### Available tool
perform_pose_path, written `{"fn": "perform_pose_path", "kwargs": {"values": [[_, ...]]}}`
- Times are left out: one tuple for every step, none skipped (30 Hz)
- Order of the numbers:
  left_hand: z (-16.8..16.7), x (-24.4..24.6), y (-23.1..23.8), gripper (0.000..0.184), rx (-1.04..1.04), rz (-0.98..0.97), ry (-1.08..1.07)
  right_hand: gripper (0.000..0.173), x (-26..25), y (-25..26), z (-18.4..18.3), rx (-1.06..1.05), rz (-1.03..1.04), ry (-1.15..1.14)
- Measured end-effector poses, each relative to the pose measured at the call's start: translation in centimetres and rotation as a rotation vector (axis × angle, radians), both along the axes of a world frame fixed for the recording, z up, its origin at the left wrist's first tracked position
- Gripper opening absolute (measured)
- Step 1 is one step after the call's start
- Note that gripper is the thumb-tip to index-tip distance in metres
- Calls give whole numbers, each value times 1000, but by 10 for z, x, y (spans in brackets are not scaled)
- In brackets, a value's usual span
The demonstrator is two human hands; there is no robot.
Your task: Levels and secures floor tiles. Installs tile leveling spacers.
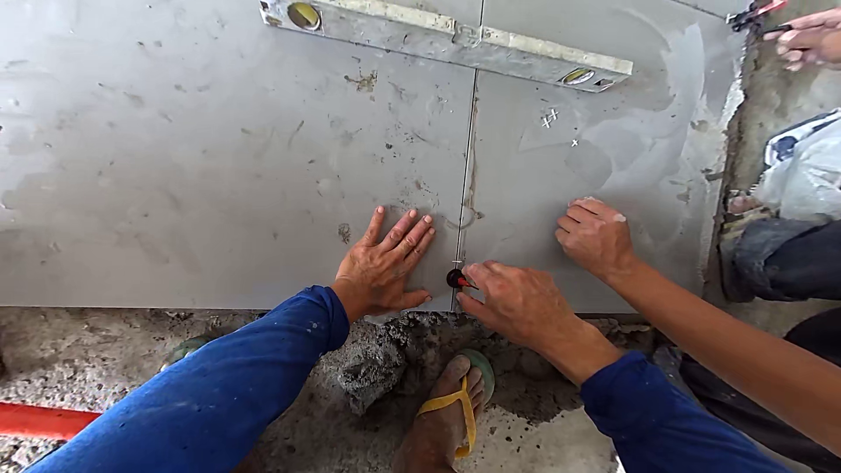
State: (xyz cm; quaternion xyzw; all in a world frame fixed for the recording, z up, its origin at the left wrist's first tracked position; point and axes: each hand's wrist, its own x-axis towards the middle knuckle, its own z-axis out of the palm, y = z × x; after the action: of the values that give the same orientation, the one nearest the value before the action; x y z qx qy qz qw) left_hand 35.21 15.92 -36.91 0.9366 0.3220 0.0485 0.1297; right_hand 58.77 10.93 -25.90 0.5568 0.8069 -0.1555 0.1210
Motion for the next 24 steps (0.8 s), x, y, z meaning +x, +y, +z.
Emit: {"fn": "perform_pose_path", "kwargs": {"values": [[0, 0, 0, 103, 3, 3, -2, 32, 0, 1, 0, -19, 11, 1], [-1, 0, -1, 103, 14, 5, -9, 34, 0, 3, -1, -29, 33, 2], [-1, 0, -1, 104, 22, 7, -12, 33, 0, 4, -2, -23, 63, -2], [-1, 0, -1, 104, 23, 6, -15, 31, 1, 5, -2, -17, 90, -6], [-1, 0, -1, 104, 22, 6, -18, 28, 2, 5, -4, -5, 115, -10], [-1, 1, -1, 104, 21, 6, -21, 25, 2, 6, -5, 8, 133, -13], [-2, 1, -1, 104, 25, 7, -24, 23, 3, 6, -5, 14, 142, -16], [-2, 1, -1, 104, 28, 8, -26, 21, 4, 6, -6, 23, 149, -12], [-2, 1, -1, 104, 28, 7, -26, 19, 4, 6, -7, 32, 149, -4], [-1, 1, -1, 104, 23, 5, -22, 19, 5, 6, -8, 38, 141, 0], [-1, 1, -1, 104, 16, 6, -23, 20, 6, 5, -9, 39, 128, 2], [-1, 1, -1, 104, 10, 7, -26, 21, 7, 4, -11, 36, 111, 0], [0, 1, -1, 104, 7, 6, -23, 22, 9, 3, -13, 39, 97, -4], [0, 1, -1, 104, 3, 6, -18, 25, 10, 2, -15, 47, 80, -6], [0, 1, -1, 104, 0, 7, -13, 29, 10, 0, -17, 59, 60, -10], [0, 1, -1, 104, 0, 7, -15, 32, 10, -1, -18, 67, 37, -9], [1, 1, -1, 104, 0, 5, -17, 34, 8, -2, -18, 69, 11, -6], [1, 1, -1, 103, -2, 0, -17, 35, 7, -4, -18, 77, -13, -2], [2, 0, -1, 101, -3, -10, -24, 35, 7, -5, -18, 87, -32, 5], [3, 0, -1, 96, -2, -26, -47, 35, 6, -7, -17, 97, -46, 16], [3, -1, -2, 89, 2, -48, -84, 36, 6, -8, -16, 103, -55, 32], [3, -1, -2, 78, 7, -78, -136, 37, 6, -9, -14, 109, -59, 46], [3, -1, -2, 66, 16, -111, -191, 37, 6, -10, -13, 123, -61, 60], [3, -1, -2, 56, 34, -140, -241, 36, 6, -11, -13, 138, -67, 66]]}}
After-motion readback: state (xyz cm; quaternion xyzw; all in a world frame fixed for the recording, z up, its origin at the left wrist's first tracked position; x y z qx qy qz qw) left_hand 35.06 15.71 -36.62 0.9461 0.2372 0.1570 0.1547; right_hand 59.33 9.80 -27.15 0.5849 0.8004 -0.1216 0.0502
